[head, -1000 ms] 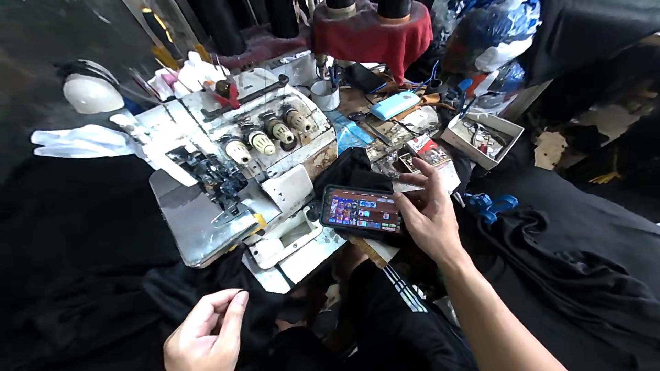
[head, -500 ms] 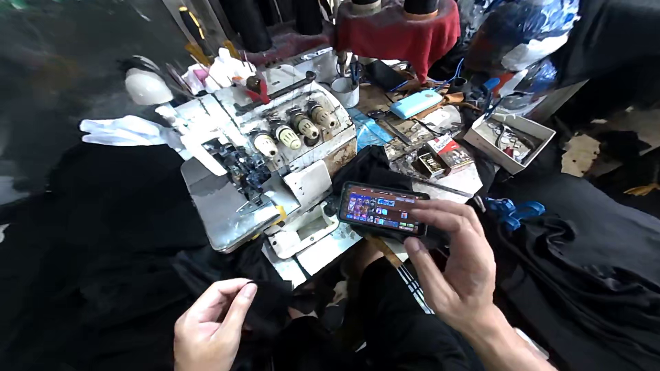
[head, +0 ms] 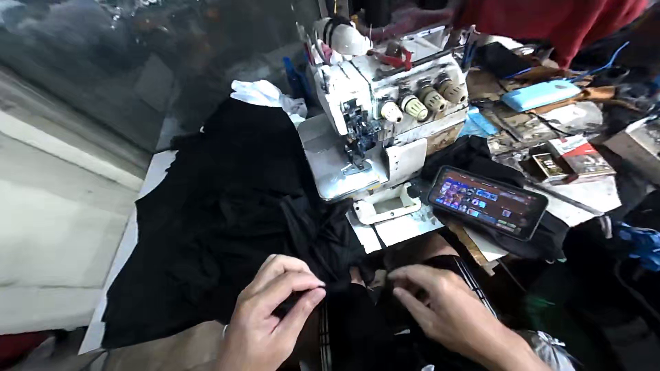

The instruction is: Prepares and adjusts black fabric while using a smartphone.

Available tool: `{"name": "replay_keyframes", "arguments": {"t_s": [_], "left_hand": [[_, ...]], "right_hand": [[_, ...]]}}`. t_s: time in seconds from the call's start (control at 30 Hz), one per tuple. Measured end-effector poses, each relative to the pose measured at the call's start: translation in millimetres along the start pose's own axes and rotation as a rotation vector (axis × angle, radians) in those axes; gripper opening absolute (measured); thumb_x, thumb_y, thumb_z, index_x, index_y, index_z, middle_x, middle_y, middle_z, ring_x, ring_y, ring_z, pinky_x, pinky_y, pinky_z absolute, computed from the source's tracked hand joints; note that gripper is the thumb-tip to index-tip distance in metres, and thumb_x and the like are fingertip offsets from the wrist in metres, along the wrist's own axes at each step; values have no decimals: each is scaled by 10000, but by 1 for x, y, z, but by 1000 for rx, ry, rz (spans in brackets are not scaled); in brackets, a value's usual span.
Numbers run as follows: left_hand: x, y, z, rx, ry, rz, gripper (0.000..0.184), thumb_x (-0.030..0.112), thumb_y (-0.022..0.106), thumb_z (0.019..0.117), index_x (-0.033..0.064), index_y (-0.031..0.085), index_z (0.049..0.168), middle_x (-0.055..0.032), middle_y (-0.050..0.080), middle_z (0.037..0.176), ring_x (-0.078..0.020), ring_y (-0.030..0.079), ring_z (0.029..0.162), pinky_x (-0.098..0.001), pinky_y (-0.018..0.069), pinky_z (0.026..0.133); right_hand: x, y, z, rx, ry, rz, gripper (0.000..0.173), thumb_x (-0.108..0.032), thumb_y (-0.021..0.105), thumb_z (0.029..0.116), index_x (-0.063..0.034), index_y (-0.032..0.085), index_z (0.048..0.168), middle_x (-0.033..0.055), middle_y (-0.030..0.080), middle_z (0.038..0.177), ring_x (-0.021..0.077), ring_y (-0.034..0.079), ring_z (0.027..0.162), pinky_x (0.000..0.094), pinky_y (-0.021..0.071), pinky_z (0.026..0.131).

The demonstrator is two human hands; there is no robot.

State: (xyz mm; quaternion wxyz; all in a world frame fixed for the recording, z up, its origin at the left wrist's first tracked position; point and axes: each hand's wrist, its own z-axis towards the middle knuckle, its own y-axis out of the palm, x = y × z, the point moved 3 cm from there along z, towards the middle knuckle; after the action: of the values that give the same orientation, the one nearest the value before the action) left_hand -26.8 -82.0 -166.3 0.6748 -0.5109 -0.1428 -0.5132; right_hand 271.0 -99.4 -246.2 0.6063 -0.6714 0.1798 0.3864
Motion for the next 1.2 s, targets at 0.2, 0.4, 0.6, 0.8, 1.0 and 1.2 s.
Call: {"name": "replay_keyframes", "arguments": {"t_s": [0.2,0.4,0.6,0.8,1.0,1.2], "left_hand": [[12,-12,11,-13,107,43,89,282,729,942,233,784,991,-29,688,1264,-299,600,1251,-476,535,1037],[17,0,22,-103,153,-44,135,272,645,1014,199,750,1059,28,757,1060,-227,687,1132,-535,481,1110],[-38,59,37,-81,-110,-103,190,255,589,1041,148,729,1111,19,726,953,-134,695,834,-313,614,741],[-46,59,37,-76,-118,-135,186,209,593,1024,88,726,1073,-16,720,882,-127,677,760,-265,585,676],[-44,62,38,-53,-117,-119,173,206,610,1014,88,729,1060,-12,719,877,-123,675,755,-247,579,668],[-46,63,38,-36,-120,-118,176,215,609,1014,97,734,1049,-8,723,876,-122,681,764,-252,585,683]], "right_hand": [[21,66,41,-74,103,160,579,-518,589,984,-147,587,1428,141,562,1445,250,547,1337,468,484,1103],[52,53,32,-132,2,392,344,-500,671,963,-162,721,1004,-33,713,941,73,679,861,334,589,796],[46,19,5,-336,15,859,274,-304,575,1064,-54,678,1020,80,678,901,199,689,767,405,621,703],[50,6,3,-298,-15,814,238,-306,739,961,-79,667,958,44,672,905,139,634,804,328,543,717],[46,-7,-5,-304,-65,875,195,-233,732,965,-62,653,1015,43,647,859,127,607,759,303,520,683],[31,-38,-18,-94,-19,777,196,-228,674,1001,-82,715,1125,29,691,927,121,645,822,295,549,742]]}}
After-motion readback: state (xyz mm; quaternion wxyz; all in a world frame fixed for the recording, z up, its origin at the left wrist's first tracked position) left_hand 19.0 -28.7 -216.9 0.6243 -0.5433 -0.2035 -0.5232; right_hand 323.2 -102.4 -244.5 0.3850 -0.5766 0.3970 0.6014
